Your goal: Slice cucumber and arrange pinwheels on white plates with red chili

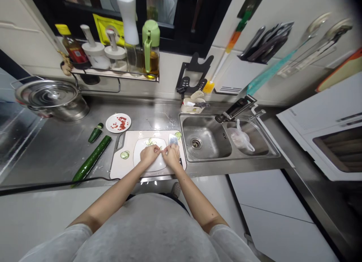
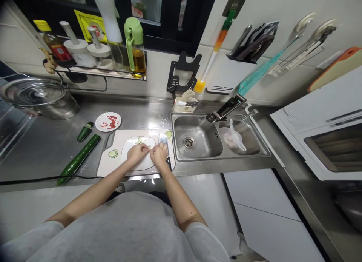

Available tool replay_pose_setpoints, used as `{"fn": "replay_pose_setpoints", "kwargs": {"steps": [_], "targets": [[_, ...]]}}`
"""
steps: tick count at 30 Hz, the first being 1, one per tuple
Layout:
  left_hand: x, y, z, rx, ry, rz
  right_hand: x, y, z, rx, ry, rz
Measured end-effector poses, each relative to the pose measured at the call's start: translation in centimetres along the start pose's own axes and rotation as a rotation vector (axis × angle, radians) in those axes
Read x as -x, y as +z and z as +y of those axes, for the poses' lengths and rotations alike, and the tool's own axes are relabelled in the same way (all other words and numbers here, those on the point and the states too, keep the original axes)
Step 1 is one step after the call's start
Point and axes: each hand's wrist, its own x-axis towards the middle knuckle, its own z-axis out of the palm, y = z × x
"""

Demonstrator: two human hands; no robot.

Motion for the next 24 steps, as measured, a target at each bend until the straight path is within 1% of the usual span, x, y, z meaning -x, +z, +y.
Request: {"fn": "replay_pose_setpoints", "kwargs": {"steps": [5,9,14,18,20,24], "targets": [[-0.2,-0.2,-0.1,-0.077,0.046,0.014,0.3,1.0,0.1,-0.025,-0.019,0.073],[-0.5,0.2,-0.2,-0.107,0.072,0.023,0.3,1.5,0.4,-0.009,-0.054,0.114],[-0.8,0.8,-0.2,-0.146,0.088,0.038,0.3,1.5,0.6,0.015,-0.089,0.128],[-0.8,0.9,-0.3,-0.158,0.097,0.077,1.1,1.4,0.5,0.031,-0.106,0.173],[-0.6,0.8,-0.5,-0.155,0.125,0.081,1.7,1.3,0.3,0.052,-0.117,0.192],[-0.5,0.8,-0.8,-0.165,0.222,0.082,2.5,1.4,-0.2,0.084,-0.130,0.200]]}}
